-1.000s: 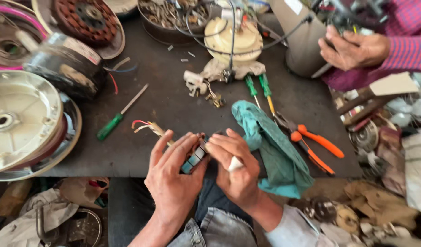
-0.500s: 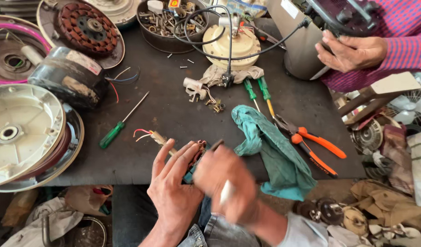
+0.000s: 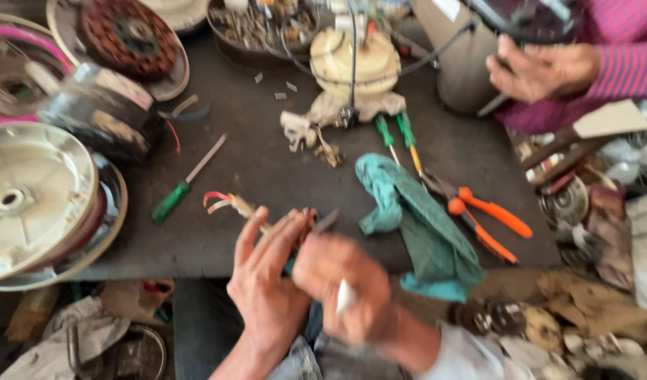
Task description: The person holds a small electric motor armature in one hand and repeatedly files and scrapes its copper commutator surface with a small file, turning the armature to work around it, then wipes the part with a cloth. A second person at the same bench handles a mixer-grinder base and screws.
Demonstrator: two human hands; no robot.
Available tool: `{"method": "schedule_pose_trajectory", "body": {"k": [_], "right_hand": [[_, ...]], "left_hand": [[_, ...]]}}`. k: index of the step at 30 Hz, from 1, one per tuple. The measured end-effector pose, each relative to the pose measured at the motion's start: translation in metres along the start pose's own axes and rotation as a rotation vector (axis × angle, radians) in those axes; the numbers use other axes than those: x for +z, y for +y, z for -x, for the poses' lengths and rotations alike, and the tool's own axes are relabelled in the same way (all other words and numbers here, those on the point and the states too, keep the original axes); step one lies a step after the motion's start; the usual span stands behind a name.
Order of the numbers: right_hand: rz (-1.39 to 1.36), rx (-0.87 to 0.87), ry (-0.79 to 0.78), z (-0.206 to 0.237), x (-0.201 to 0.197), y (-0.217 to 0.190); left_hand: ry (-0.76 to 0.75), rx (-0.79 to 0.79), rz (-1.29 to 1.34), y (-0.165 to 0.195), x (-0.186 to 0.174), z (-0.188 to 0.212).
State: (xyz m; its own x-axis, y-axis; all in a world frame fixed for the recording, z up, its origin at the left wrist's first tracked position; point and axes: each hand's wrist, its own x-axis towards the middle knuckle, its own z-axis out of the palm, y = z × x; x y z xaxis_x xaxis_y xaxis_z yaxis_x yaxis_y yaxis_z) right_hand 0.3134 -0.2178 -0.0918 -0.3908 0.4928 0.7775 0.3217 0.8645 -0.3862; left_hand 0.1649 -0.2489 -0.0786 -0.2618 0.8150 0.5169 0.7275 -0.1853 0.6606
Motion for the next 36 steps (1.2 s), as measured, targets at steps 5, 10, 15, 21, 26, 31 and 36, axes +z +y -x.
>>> {"method": "schedule_pose_trajectory", "body": {"k": [5,10,15,21,26,31,36], "right_hand": [[-0.232,0.135,0.024,0.008,0.003,-0.004],[0.047,0.027,0.001,0.004,0.000,-0.003],[0.065,0.147,0.017,0.002,-0.001,-0.004],[0.118,0.216,0.019,-0.002,0.001,-0.004],[-0.004,0.075,0.029,-0.016,0.001,-0.028],[-0.158,0.019,0.048,-0.028,0.001,-0.031],[0.093,0.343,0.133,-0.007,-0.008,0.017]], "left_hand": [[0.013,0.039,0.017,-0.002,0.000,0.000],[-0.003,0.039,-0.011,-0.001,0.000,-0.001],[0.006,0.056,0.011,0.000,0.001,-0.002],[0.014,0.073,0.018,0.001,-0.001,-0.001],[-0.015,0.067,0.030,0.002,-0.006,-0.002],[-0.002,0.063,0.054,0.003,-0.007,-0.001],[0.048,0.050,0.079,-0.006,-0.006,0.000]]}}
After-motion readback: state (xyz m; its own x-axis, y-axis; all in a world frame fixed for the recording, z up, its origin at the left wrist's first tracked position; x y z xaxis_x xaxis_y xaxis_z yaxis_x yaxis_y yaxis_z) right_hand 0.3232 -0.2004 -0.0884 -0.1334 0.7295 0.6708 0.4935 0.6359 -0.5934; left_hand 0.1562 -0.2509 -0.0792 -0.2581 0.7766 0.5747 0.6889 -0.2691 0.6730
